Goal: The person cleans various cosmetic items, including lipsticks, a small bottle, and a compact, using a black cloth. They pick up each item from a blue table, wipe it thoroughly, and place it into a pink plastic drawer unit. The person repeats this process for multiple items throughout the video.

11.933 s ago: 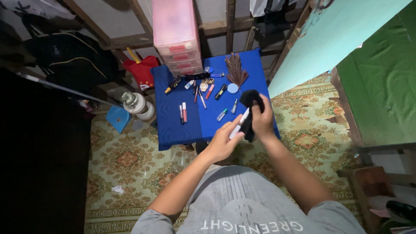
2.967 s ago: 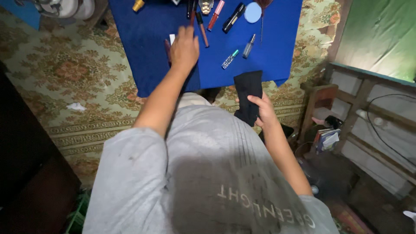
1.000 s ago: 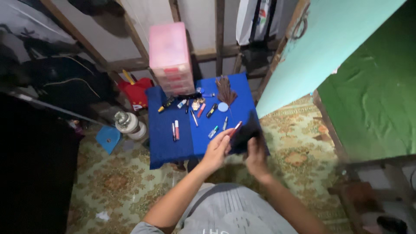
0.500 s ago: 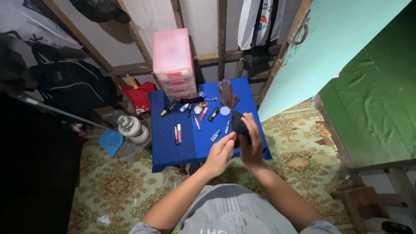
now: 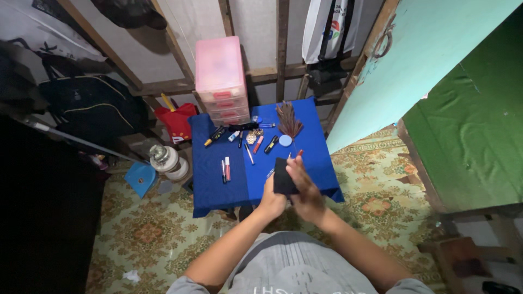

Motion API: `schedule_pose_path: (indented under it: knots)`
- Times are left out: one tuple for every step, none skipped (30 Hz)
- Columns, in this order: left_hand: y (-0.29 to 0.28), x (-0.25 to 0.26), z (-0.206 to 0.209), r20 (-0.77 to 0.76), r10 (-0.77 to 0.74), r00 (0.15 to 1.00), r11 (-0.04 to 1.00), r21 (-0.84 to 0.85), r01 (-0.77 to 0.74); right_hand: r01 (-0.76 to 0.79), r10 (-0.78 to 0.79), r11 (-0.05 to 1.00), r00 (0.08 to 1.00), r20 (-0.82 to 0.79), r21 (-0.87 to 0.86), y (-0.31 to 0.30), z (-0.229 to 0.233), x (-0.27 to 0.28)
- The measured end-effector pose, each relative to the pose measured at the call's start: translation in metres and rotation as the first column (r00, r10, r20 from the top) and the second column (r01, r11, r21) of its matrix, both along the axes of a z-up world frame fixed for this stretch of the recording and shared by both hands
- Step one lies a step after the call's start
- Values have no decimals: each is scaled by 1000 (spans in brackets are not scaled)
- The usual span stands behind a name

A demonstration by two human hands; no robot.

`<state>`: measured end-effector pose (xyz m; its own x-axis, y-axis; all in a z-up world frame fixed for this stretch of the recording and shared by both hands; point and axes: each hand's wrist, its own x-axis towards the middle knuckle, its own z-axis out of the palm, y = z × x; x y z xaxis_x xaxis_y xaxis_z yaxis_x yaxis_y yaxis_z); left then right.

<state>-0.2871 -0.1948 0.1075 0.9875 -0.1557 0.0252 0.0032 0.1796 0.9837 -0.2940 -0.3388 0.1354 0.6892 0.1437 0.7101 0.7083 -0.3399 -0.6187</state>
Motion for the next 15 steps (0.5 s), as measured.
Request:
schedule_pose_path:
  knots:
    - [1, 0, -5, 71, -15, 997, 1000, -12, 16, 20, -19, 999, 1000, 13, -43, 2, 0, 1]
    - [1, 1, -9, 144, -31, 989, 999, -22, 35, 40, -38, 995, 999, 30, -87, 3, 0, 2]
    - [1, 2, -12, 71, -51, 996, 997, -54, 55, 81, -81, 996, 997, 4, -43, 3, 2, 4]
    - [0, 3, -14, -1, -72, 997, 994, -88, 71, 121, -121, 993, 992, -21, -1, 2, 5, 8]
    - [-1, 4, -17, -72, -95, 993, 989, -122, 86, 161, -159, 986, 986, -48, 40, 2, 8, 11]
    - [2, 6, -20, -33, -77, 996, 993, -96, 74, 148, -149, 987, 989, -16, -58, 3, 9, 8]
    - [6, 10, -22, 5, -60, 998, 996, -70, 60, 137, -136, 978, 991, 15, -156, 3, 11, 6]
    - [9, 14, -23, 48, -47, 998, 998, -44, 49, 131, -123, 959, 991, 47, -252, 3, 13, 5]
    - [12, 15, -21, 66, -72, 995, 997, 27, 70, 127, -122, 967, 992, 36, -220, -1, 15, 7]
    - [13, 15, -15, 84, -97, 992, 992, 94, 89, 121, -118, 974, 993, 27, -190, -8, 17, 11]
    - [13, 15, -7, 101, -123, 987, 981, 162, 105, 116, -115, 980, 993, 18, -160, -14, 16, 15]
    - [13, 13, 5, 202, -190, 961, 979, 111, 171, 153, -155, 988, 978, -142, -24, -14, 11, 18]
    - [12, 10, 18, 302, -251, 920, 968, 68, 242, 206, -167, 973, 938, -304, 103, -10, 4, 23]
    - [14, 7, 31, 401, -304, 864, 948, 36, 317, 273, -148, 937, 876, -458, 220, -7, -3, 28]
    - [17, 4, 42, 337, -326, 883, 940, 217, 264, 280, -160, 936, 877, -452, 213, -9, -8, 31]
